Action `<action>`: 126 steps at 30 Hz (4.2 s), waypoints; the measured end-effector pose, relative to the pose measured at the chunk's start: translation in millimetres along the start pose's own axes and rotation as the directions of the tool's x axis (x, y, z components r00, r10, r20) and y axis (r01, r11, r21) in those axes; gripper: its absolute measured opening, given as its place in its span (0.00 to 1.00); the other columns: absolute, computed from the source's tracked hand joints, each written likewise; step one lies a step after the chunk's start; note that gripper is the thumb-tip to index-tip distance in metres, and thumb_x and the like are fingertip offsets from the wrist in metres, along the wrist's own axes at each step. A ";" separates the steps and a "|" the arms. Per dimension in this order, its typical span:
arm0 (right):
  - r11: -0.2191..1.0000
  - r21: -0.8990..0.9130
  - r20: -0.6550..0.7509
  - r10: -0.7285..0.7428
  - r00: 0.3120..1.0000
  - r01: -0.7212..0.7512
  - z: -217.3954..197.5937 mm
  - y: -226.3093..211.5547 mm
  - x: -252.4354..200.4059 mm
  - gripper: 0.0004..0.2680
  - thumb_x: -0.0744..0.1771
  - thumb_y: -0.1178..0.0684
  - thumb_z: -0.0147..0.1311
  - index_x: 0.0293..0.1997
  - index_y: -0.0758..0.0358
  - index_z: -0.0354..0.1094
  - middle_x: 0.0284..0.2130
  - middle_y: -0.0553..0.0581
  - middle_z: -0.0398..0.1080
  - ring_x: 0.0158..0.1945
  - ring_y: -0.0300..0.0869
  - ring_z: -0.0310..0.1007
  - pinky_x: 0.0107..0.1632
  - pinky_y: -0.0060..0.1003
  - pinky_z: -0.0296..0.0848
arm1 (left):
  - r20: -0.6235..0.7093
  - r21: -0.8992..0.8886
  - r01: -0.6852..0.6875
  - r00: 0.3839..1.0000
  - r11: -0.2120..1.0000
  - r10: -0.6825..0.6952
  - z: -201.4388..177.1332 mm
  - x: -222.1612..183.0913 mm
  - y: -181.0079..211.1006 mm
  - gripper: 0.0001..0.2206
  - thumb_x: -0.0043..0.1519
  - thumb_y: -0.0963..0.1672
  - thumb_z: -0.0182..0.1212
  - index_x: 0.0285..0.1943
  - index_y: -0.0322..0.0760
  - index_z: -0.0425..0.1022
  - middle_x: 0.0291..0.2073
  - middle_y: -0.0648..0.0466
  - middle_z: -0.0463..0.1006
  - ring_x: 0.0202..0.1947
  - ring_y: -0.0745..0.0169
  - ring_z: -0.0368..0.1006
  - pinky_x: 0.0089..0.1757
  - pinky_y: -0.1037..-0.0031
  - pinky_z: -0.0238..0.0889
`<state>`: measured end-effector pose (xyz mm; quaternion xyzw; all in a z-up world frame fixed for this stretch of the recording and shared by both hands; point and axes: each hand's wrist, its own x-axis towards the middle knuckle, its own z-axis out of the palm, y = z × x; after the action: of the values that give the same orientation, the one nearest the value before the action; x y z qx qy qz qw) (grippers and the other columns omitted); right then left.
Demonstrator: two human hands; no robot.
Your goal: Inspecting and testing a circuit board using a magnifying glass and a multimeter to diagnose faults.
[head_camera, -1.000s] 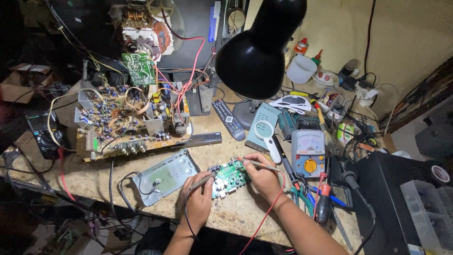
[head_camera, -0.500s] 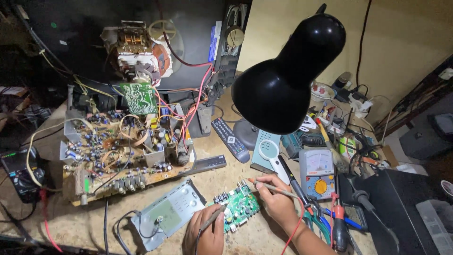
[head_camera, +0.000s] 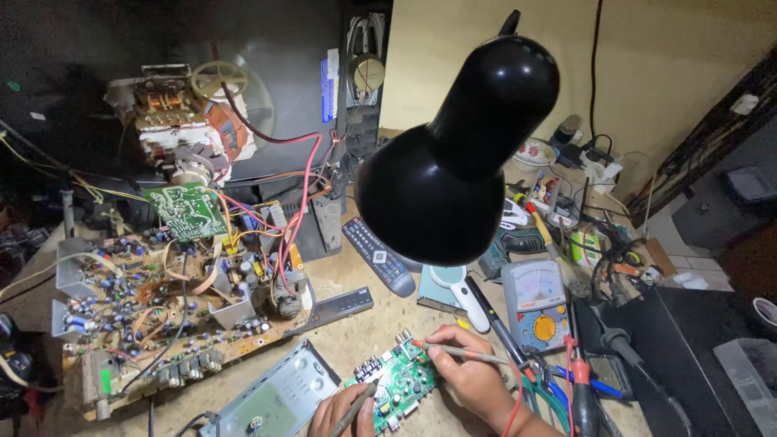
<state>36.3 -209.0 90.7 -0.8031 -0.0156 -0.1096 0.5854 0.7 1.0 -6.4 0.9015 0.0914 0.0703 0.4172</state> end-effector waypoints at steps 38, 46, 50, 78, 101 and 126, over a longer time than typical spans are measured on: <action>0.978 0.029 0.095 0.202 0.975 -0.206 -0.2 -24.9 6.3 0.08 0.67 0.50 0.53 0.40 0.61 0.77 0.39 0.51 0.80 0.47 0.39 0.78 0.51 0.31 0.72 | -0.082 -0.084 -0.158 0.985 0.984 0.151 -54.0 -8.3 43.2 0.12 0.68 0.49 0.49 0.51 0.47 0.77 0.34 0.58 0.82 0.29 0.62 0.75 0.27 0.68 0.67; 0.965 0.178 -0.054 0.202 0.978 -0.190 -4.2 -11.4 14.3 0.04 0.68 0.55 0.52 0.41 0.60 0.73 0.39 0.58 0.81 0.44 0.41 0.81 0.45 0.35 0.79 | -0.157 -0.087 -0.255 0.958 0.963 0.239 -60.1 -13.6 47.8 0.13 0.68 0.48 0.51 0.50 0.43 0.80 0.45 0.55 0.82 0.45 0.55 0.79 0.43 0.64 0.72; 0.967 0.213 -0.103 0.167 0.981 -0.143 -2.6 -7.2 16.3 0.05 0.67 0.57 0.53 0.42 0.65 0.73 0.35 0.60 0.80 0.38 0.39 0.80 0.42 0.33 0.80 | -0.178 -0.051 -0.278 0.948 0.959 0.266 -65.6 -15.1 55.4 0.10 0.68 0.48 0.54 0.50 0.44 0.79 0.38 0.51 0.81 0.40 0.48 0.79 0.40 0.60 0.72; 0.985 -0.116 0.129 0.140 0.982 -0.125 -2.5 -3.7 10.5 0.08 0.68 0.47 0.54 0.47 0.52 0.75 0.38 0.58 0.81 0.50 0.47 0.80 0.54 0.44 0.75 | -0.202 -0.119 -0.450 0.884 0.885 0.422 -56.6 -3.0 74.8 0.09 0.70 0.45 0.56 0.48 0.37 0.78 0.36 0.48 0.82 0.43 0.45 0.77 0.47 0.59 0.68; 0.964 -0.267 0.160 0.053 0.986 -0.008 4.0 -21.5 0.9 0.07 0.65 0.46 0.60 0.44 0.45 0.80 0.33 0.51 0.81 0.45 0.48 0.80 0.51 0.43 0.76 | -0.185 0.009 -0.468 0.868 0.884 0.461 -46.9 0.5 64.4 0.09 0.71 0.46 0.55 0.49 0.38 0.77 0.37 0.49 0.80 0.46 0.47 0.77 0.47 0.60 0.72; 0.970 -0.104 -0.004 0.223 0.975 -0.222 1.8 12.0 15.4 0.07 0.65 0.48 0.54 0.41 0.55 0.75 0.29 0.56 0.79 0.37 0.45 0.80 0.47 0.40 0.76 | -0.164 -0.019 -0.585 0.802 0.811 0.574 -53.9 -4.2 75.5 0.09 0.67 0.47 0.63 0.53 0.47 0.81 0.33 0.57 0.84 0.48 0.59 0.76 0.50 0.67 0.66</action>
<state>53.5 -212.6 82.0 -0.8295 0.0778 -0.0408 0.5515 -6.4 -8.1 85.7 0.8633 -0.1597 0.2654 0.3985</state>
